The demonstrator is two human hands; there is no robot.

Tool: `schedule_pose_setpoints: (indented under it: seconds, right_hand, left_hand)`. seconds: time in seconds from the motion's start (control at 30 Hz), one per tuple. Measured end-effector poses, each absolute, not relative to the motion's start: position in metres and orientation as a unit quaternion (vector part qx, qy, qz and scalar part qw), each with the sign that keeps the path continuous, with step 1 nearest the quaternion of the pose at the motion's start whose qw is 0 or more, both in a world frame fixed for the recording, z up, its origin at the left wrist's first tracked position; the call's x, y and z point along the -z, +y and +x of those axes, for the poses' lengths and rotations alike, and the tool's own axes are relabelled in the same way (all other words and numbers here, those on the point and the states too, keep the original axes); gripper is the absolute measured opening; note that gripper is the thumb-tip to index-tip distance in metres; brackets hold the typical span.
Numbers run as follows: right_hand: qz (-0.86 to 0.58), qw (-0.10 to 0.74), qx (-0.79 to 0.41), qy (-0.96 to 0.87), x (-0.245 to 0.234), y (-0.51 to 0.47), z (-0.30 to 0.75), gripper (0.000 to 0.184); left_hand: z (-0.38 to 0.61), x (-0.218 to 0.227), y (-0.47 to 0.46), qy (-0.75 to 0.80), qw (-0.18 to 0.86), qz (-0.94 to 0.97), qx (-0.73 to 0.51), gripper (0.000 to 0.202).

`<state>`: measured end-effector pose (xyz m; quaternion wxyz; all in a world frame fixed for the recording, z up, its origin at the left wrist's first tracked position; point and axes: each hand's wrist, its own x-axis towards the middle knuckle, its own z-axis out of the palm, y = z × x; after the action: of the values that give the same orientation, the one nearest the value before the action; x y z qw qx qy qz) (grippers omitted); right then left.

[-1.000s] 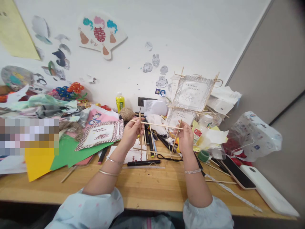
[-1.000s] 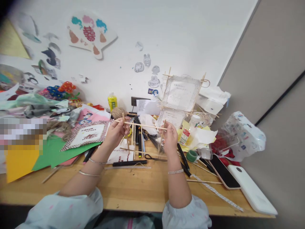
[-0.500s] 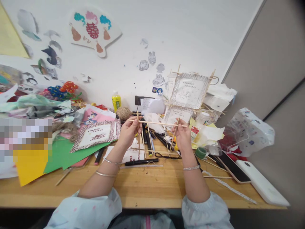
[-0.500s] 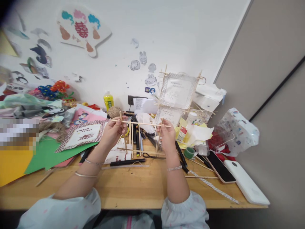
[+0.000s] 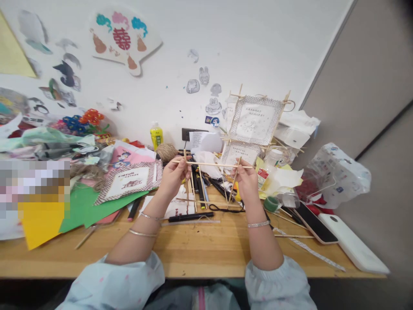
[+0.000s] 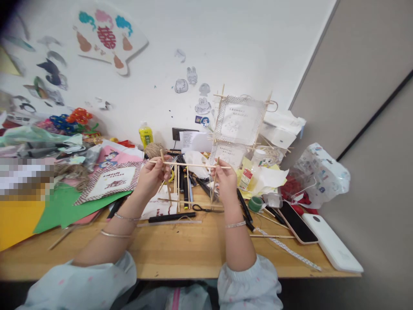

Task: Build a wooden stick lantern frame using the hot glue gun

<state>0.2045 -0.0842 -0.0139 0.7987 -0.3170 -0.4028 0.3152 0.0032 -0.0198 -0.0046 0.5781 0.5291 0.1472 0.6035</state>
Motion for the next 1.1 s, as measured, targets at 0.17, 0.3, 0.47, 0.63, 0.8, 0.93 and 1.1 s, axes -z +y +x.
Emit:
schedule_pose_setpoints:
  seconds: [0.17, 0.3, 0.47, 0.63, 0.8, 0.93, 1.1]
  right_hand:
    - [-0.319, 0.793, -0.32, -0.41, 0.015, -0.083, 0.208, 0.033]
    - [-0.313, 0.792, -0.319, -0.417, 0.017, -0.083, 0.21, 0.03]
    - [-0.296, 0.8, -0.331, -0.403, 0.018, -0.081, 0.21, 0.031]
    - [-0.279, 0.796, -0.346, -0.41, 0.018, -0.081, 0.208, 0.029]
    - [-0.275, 0.802, -0.343, -0.404, 0.018, -0.082, 0.206, 0.027]
    - [-0.281, 0.803, -0.343, -0.398, 0.017, -0.082, 0.206, 0.027]
    - [-0.27, 0.809, -0.348, -0.389, 0.015, -0.082, 0.2, 0.028]
  left_hand:
    - [0.003, 0.005, -0.02, 0.139, 0.587, 0.531, -0.595, 0.037]
    - [0.003, 0.006, -0.019, 0.121, 0.595, 0.536, -0.587, 0.037]
    - [0.003, 0.008, -0.019, 0.115, 0.591, 0.554, -0.574, 0.035]
    - [0.003, 0.007, -0.018, 0.131, 0.585, 0.545, -0.586, 0.035]
    - [0.004, 0.006, -0.019, 0.124, 0.581, 0.554, -0.583, 0.031]
    - [0.006, 0.004, -0.022, 0.115, 0.582, 0.551, -0.587, 0.031]
    - [-0.001, -0.005, -0.027, 0.125, 0.581, 0.547, -0.59, 0.029]
